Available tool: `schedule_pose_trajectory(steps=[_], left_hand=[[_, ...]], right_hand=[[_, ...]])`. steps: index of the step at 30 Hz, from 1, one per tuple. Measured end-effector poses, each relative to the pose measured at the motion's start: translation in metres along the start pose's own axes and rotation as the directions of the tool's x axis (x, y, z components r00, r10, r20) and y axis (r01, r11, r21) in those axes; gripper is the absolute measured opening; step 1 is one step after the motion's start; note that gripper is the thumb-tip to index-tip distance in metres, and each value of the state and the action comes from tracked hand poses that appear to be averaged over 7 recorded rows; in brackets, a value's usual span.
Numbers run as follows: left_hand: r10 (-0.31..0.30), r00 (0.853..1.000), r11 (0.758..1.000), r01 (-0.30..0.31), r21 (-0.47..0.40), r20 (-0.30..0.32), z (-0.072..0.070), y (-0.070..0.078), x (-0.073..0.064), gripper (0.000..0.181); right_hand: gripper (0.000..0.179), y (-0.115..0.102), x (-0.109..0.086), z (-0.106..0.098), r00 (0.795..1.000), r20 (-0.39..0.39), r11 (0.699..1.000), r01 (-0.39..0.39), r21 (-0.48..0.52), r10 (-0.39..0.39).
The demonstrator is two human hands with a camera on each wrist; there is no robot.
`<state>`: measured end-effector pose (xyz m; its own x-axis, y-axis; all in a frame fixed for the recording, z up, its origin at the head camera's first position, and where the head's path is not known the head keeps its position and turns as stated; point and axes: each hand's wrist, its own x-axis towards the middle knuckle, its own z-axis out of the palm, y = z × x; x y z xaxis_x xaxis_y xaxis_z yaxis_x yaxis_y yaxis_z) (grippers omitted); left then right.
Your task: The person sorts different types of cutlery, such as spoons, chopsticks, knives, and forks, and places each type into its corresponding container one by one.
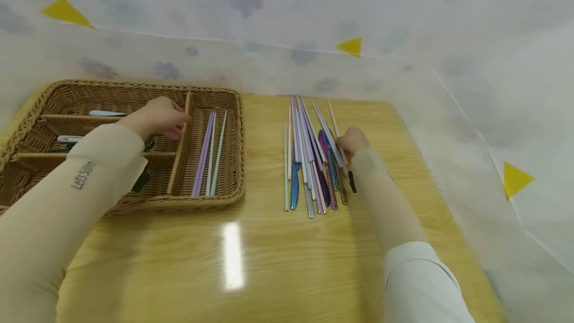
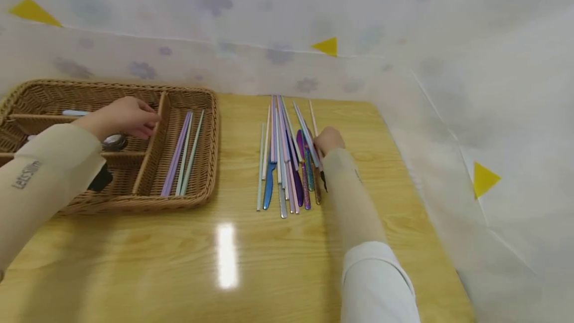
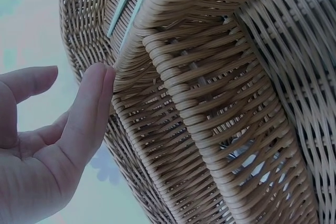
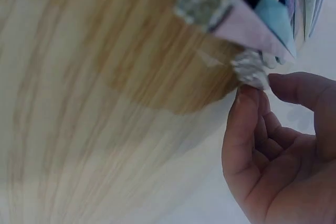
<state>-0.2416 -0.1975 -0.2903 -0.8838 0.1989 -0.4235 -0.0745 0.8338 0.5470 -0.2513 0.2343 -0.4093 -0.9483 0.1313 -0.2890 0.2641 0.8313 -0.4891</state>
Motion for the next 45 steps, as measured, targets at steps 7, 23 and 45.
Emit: schedule_pose_trajectory(steps=[7,23,45], left_hand=[[0.020,1.000,1.000,-0.020,-0.002,-0.004,0.007,0.020,0.004,0.037],[-0.045,0.999,0.999,0.045,0.027,-0.003,0.007,0.023,-0.001,0.054],[-0.079,0.997,0.997,0.079,-0.004,-0.008,0.009,0.008,-0.005,0.055]], right_hand=[[0.045,0.005,-0.009,-0.020,0.999,-0.028,0.994,0.029,0.109,-0.026],[0.027,-0.116,-0.036,0.051,0.989,0.110,0.992,0.086,0.095,-0.097],[0.031,-0.133,0.002,0.097,0.983,0.100,0.943,0.179,-0.282,-0.156]])
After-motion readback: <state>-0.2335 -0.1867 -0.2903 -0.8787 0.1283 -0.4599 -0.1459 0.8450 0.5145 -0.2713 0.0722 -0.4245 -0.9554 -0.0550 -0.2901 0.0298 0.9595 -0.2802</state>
